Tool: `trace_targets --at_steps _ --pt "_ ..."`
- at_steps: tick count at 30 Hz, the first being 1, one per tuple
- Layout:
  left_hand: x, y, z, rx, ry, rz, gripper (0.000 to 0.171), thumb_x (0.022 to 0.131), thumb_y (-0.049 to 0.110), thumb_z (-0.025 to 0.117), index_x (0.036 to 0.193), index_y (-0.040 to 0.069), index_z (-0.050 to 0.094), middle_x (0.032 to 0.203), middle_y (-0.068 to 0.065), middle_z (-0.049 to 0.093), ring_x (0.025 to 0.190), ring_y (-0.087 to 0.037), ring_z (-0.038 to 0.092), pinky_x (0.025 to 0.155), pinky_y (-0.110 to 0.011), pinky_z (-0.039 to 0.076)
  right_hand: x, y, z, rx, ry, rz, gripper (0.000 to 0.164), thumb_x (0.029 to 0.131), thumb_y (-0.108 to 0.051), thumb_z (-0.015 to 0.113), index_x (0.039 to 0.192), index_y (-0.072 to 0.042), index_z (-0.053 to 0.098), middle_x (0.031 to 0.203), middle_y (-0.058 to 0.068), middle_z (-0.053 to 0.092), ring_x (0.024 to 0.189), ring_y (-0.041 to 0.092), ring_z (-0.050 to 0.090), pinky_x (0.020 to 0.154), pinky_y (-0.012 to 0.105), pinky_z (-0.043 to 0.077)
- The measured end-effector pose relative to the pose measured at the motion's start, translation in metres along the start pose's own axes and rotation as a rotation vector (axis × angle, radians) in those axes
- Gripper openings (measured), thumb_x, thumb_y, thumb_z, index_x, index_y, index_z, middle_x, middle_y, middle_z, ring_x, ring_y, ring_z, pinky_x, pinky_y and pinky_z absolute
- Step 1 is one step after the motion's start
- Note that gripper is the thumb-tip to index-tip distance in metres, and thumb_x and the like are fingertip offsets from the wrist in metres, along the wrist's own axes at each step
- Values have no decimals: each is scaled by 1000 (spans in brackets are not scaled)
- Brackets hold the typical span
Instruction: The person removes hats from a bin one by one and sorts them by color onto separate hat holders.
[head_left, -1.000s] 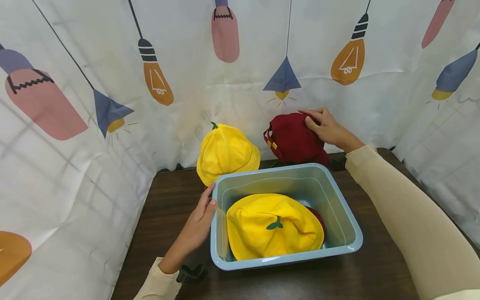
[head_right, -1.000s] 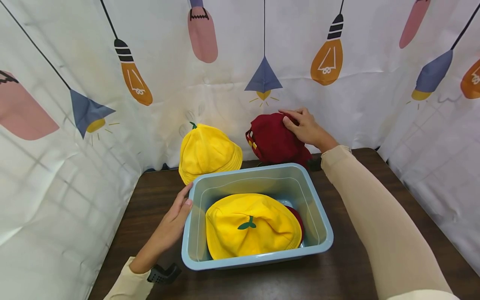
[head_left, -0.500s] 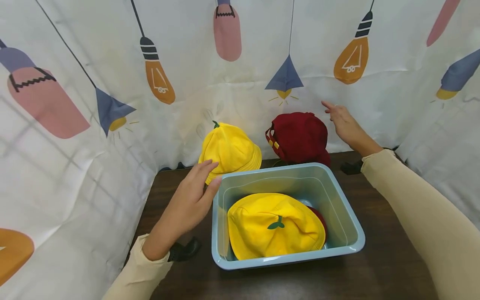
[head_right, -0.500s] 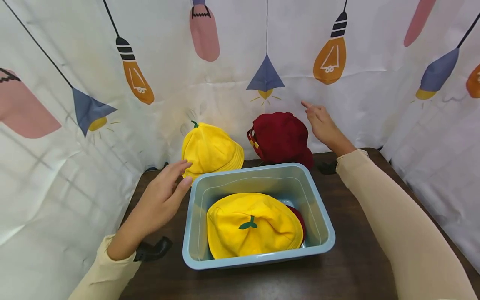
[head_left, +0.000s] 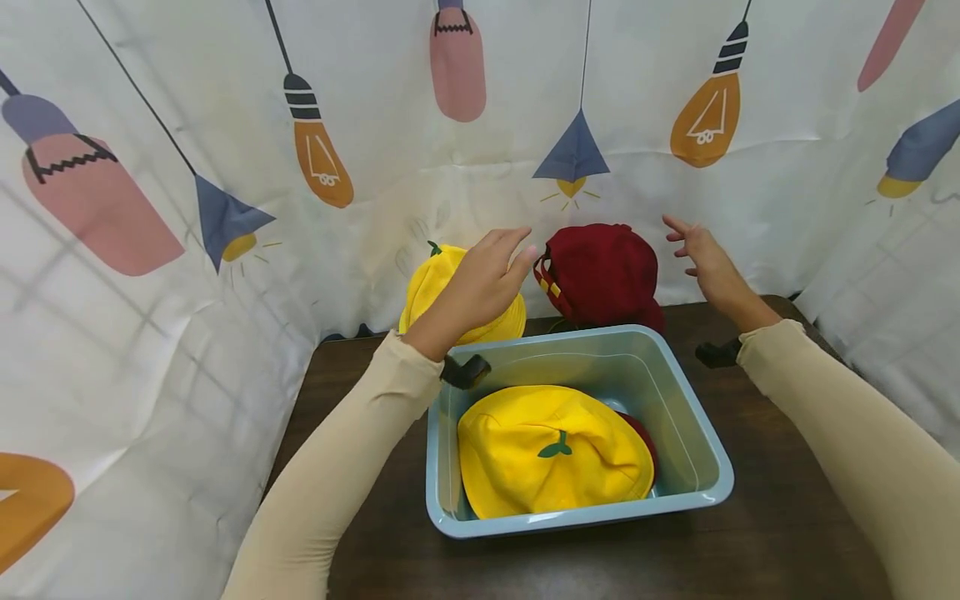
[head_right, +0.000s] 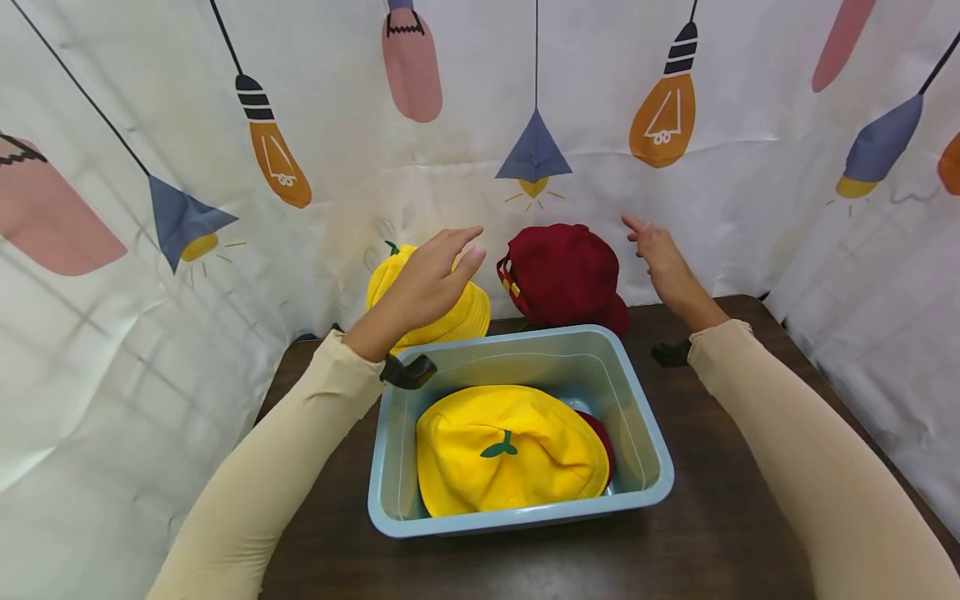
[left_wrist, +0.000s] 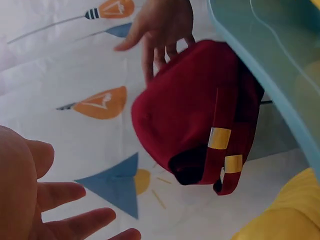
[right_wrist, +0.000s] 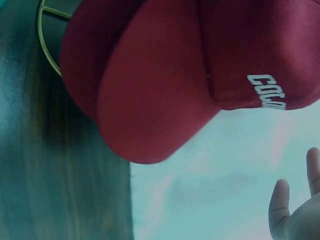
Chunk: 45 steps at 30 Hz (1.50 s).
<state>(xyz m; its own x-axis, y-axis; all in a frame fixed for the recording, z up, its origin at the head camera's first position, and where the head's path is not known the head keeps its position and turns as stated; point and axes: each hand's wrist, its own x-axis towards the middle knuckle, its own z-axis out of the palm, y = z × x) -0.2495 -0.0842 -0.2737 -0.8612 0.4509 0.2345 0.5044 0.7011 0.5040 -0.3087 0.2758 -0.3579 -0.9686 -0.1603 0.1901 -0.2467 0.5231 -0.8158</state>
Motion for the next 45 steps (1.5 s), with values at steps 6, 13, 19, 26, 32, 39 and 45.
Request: trace_targets --at_steps 6,13,19,26,32,39,45 --pt "44 -5 15 20 -78 -64 59 111 40 38 162 12 28 163 -10 38 151 -26 34 126 -41 27 -3 11 10 22 -14 3 61 110 -48 13 165 -24 19 157 24 28 130 41 30 107 74 30" --pt "71 -11 38 71 -183 -83 62 111 42 36 164 12 20 165 -10 36 153 -27 32 127 -38 25 -3 22 21 -2 -73 4 60 111 -47 12 166 -24 13 159 27 24 134 49 30 104 77 32" --pt "79 -7 55 82 -226 -130 68 110 47 37 165 13 17 167 -10 32 154 -27 31 127 -36 25 0 32 32 33 -69 -28 59 112 -43 13 165 -19 9 163 29 14 141 52 27 103 80 31" --pt "80 -9 63 109 -227 -163 68 109 46 38 165 14 15 168 -8 30 154 -25 31 126 -34 26 0 37 43 15 17 -67 57 112 -40 23 165 -22 15 157 31 27 138 44 28 95 64 38" --pt "82 -11 65 183 -220 -124 60 111 41 34 163 13 23 163 -11 39 150 -26 39 126 -34 28 0 37 49 -11 75 2 61 109 -49 34 163 -25 24 153 29 33 132 44 37 111 69 31" --pt "83 -12 67 226 -222 -118 56 113 38 30 163 13 24 160 -12 44 146 -26 44 124 -34 31 -1 40 54 1 154 34 64 106 -51 43 154 -8 44 150 25 41 138 43 41 113 66 35" --pt "82 -12 67 199 -221 -127 56 113 37 30 162 12 25 159 -13 44 145 -28 45 124 -35 31 1 40 56 -31 273 -13 54 106 -41 53 137 2 61 139 21 55 131 35 49 105 34 42"
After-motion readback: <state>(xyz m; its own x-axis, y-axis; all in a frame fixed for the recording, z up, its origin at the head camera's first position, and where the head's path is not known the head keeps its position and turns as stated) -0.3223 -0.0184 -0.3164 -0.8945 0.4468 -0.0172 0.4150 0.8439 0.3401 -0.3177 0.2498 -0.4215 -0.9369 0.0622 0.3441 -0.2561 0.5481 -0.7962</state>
